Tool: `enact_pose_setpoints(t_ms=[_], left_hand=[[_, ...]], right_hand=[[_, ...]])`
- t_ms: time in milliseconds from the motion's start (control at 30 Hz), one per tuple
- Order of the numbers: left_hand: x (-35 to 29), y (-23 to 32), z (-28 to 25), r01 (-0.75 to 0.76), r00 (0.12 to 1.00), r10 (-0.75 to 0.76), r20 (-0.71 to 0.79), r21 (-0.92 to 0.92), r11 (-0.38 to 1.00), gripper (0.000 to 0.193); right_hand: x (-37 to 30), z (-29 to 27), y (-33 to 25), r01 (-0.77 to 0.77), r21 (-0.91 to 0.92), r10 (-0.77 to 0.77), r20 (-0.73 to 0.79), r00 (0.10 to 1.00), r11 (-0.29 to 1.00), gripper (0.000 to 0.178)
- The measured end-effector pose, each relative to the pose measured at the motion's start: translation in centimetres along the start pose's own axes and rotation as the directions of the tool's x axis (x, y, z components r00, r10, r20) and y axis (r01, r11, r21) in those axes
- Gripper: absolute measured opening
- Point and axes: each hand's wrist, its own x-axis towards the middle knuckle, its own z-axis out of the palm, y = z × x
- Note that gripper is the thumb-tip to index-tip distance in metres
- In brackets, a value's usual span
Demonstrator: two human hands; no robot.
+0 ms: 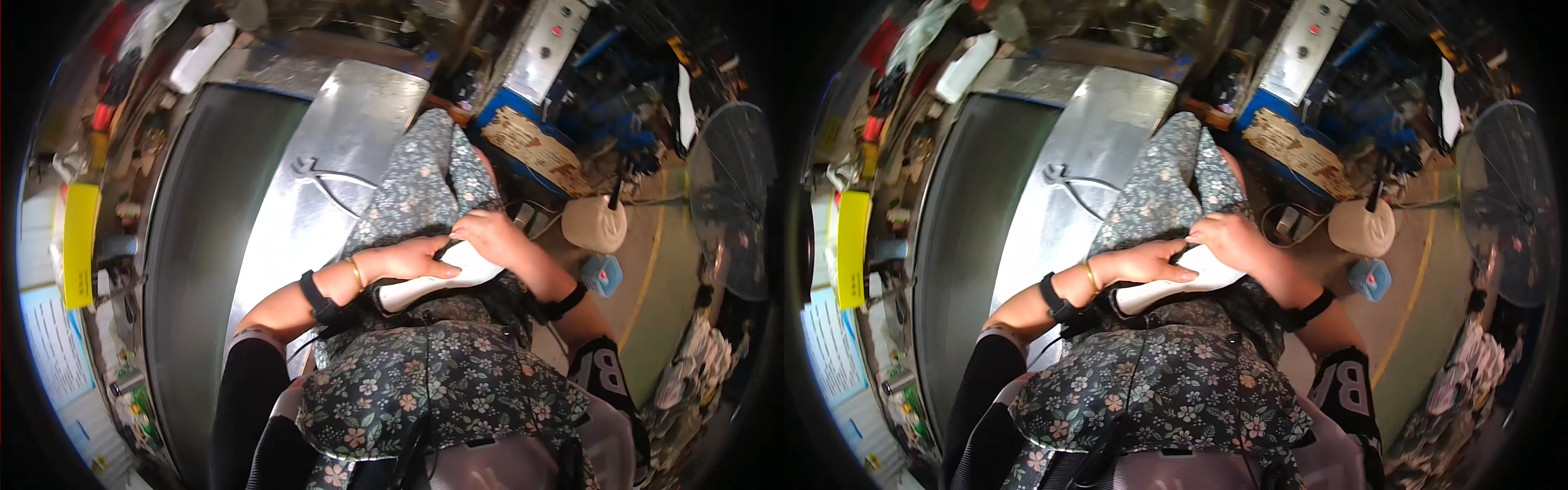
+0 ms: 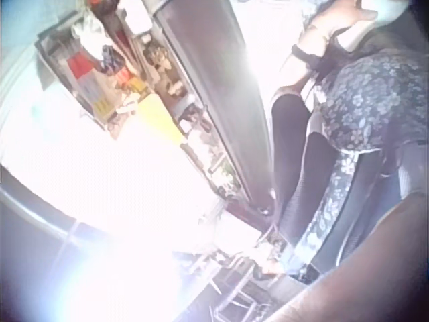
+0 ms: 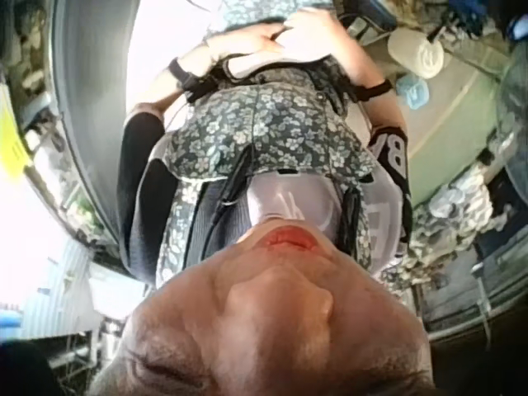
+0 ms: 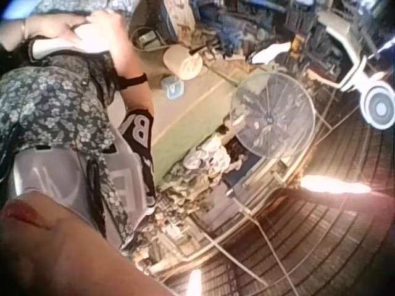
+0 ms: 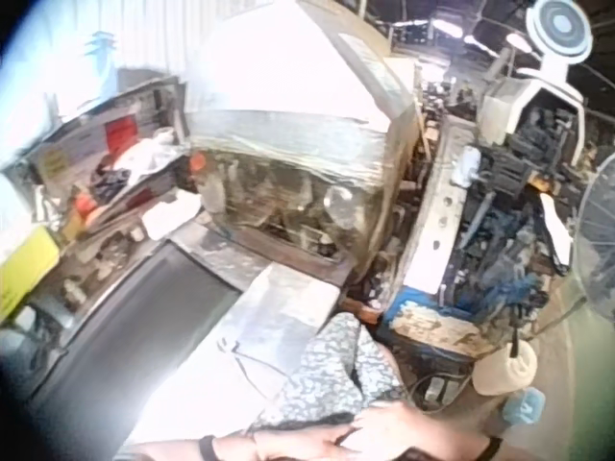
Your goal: Assembling shoe components and using a heat-sealing or lasting machine.
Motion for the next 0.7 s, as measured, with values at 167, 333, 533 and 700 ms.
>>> enact_pose_setpoints(t_ms=[167,333,533,700], left_hand=[[0.2,0.8,1.5,-0.188,0.977,0.176,-0.125,-0.095,0.978,0.065],[0.9,-0.7,1.4,-0.102,0.970,0.075,-0.233,-0.108,0.989,0.055],[0.1,-1.0,1.3,-0.168,0.959,0.142,-0.244,-0.090,0.982,0.048],[-1.1,-1.7,1.5,-0.098,0.980,0.066,-0.190,-0.163,0.982,0.049]], right_hand=[[11.0,-0.4,-2.4,-0.146,0.495,0.111,0.100,0.989,0.857,0.025],[20.2,13.1,-0.8,0.567,-0.427,-0.325,0.516,0.793,0.705,0.042],[20.7,14.5,-3.7,0.049,-0.557,0.169,0.333,0.928,0.829,0.034],[17.9,5.0,-3.9,-0.225,0.358,-0.008,0.547,0.837,0.906,0.023]])
